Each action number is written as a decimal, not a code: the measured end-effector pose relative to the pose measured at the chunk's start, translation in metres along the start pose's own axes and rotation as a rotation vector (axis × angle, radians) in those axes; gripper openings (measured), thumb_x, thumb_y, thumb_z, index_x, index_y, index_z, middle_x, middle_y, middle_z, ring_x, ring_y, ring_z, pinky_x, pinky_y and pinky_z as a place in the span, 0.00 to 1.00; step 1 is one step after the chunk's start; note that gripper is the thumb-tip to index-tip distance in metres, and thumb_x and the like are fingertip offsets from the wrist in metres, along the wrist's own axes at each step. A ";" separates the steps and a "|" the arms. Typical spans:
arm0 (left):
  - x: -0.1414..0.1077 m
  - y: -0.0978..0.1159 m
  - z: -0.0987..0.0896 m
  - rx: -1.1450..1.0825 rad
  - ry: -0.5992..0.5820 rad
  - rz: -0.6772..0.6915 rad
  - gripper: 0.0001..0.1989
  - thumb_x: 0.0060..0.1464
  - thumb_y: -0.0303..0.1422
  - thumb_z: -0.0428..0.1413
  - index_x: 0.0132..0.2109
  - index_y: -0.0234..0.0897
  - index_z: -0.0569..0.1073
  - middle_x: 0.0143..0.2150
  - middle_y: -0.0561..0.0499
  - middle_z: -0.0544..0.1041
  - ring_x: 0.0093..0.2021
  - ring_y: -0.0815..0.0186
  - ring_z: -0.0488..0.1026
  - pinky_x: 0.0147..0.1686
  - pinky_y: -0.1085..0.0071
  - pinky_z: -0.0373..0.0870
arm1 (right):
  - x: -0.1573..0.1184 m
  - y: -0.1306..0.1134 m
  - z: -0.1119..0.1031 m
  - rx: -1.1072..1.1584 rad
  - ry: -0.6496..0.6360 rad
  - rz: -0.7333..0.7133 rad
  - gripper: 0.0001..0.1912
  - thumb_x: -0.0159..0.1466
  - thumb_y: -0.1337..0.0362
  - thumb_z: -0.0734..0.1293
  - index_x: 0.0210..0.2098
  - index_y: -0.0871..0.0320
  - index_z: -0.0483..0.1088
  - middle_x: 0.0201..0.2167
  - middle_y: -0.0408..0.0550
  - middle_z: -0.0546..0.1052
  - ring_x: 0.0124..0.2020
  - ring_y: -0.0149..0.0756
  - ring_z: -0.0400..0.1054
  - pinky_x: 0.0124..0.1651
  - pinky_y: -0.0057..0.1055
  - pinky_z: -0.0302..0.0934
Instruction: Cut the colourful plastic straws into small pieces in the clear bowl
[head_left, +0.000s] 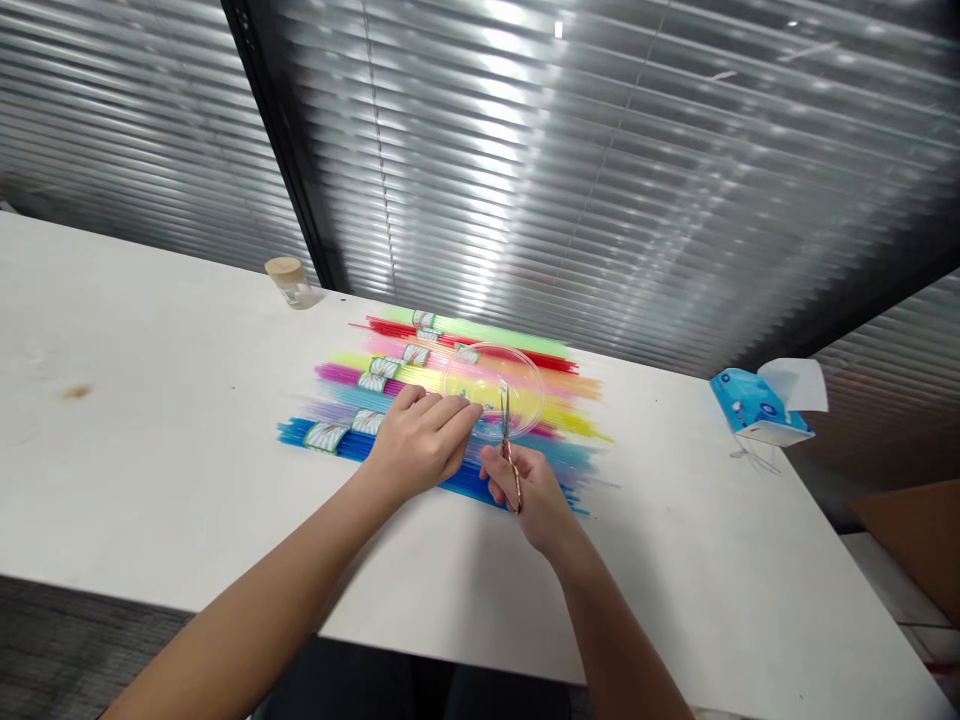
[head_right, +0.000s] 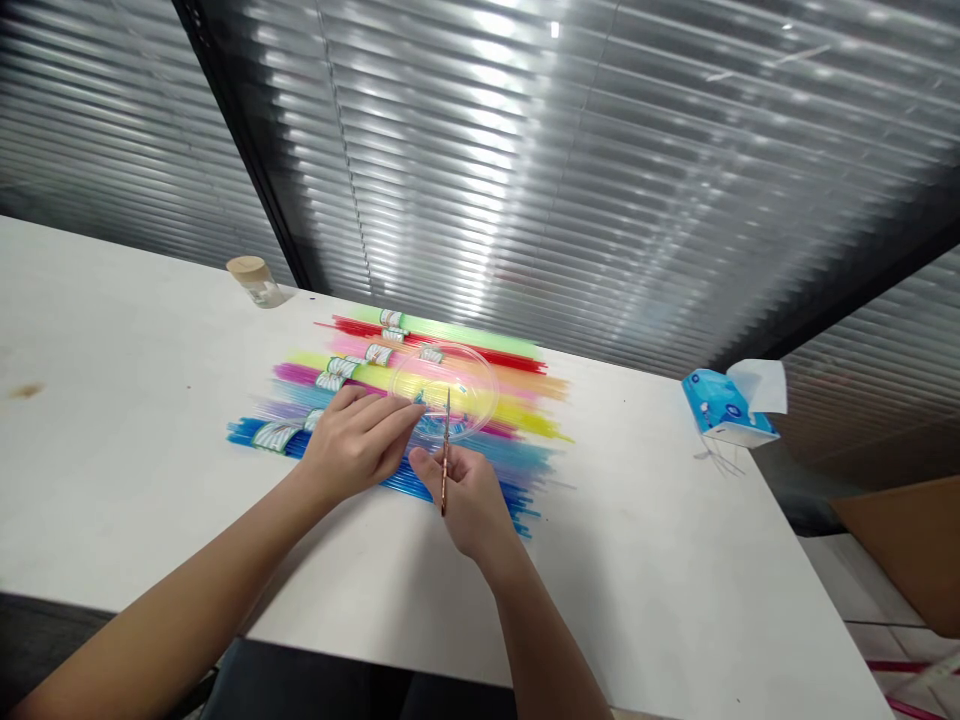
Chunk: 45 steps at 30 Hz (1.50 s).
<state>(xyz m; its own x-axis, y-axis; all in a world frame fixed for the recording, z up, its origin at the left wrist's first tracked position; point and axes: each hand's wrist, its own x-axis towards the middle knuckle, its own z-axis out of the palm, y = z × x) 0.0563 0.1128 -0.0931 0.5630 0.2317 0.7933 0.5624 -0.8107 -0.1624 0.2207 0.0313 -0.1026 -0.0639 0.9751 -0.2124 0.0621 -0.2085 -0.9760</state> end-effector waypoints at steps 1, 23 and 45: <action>0.000 0.000 0.000 -0.005 0.000 -0.001 0.07 0.59 0.23 0.52 0.44 0.35 0.71 0.33 0.53 0.79 0.28 0.69 0.72 0.31 0.65 0.56 | 0.000 0.001 0.000 -0.007 0.002 0.004 0.29 0.61 0.36 0.67 0.27 0.57 0.63 0.19 0.37 0.56 0.23 0.29 0.48 0.26 0.30 0.41; -0.002 0.001 0.002 -0.015 -0.009 -0.031 0.08 0.58 0.23 0.52 0.45 0.35 0.71 0.35 0.52 0.80 0.28 0.68 0.71 0.31 0.66 0.57 | -0.002 -0.002 0.002 -0.050 0.042 0.021 0.25 0.62 0.43 0.68 0.26 0.56 0.60 0.19 0.37 0.59 0.23 0.29 0.49 0.27 0.29 0.45; -0.002 0.001 0.001 -0.019 -0.032 -0.022 0.08 0.59 0.24 0.51 0.44 0.35 0.72 0.34 0.53 0.79 0.29 0.68 0.71 0.31 0.65 0.56 | -0.001 -0.003 0.002 -0.021 0.033 -0.003 0.25 0.62 0.43 0.69 0.24 0.57 0.63 0.18 0.38 0.59 0.22 0.29 0.49 0.26 0.30 0.43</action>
<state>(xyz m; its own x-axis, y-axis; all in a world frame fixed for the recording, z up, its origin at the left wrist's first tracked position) 0.0564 0.1119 -0.0950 0.5696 0.2662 0.7776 0.5636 -0.8152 -0.1338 0.2188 0.0305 -0.0996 -0.0317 0.9778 -0.2074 0.0829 -0.2042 -0.9754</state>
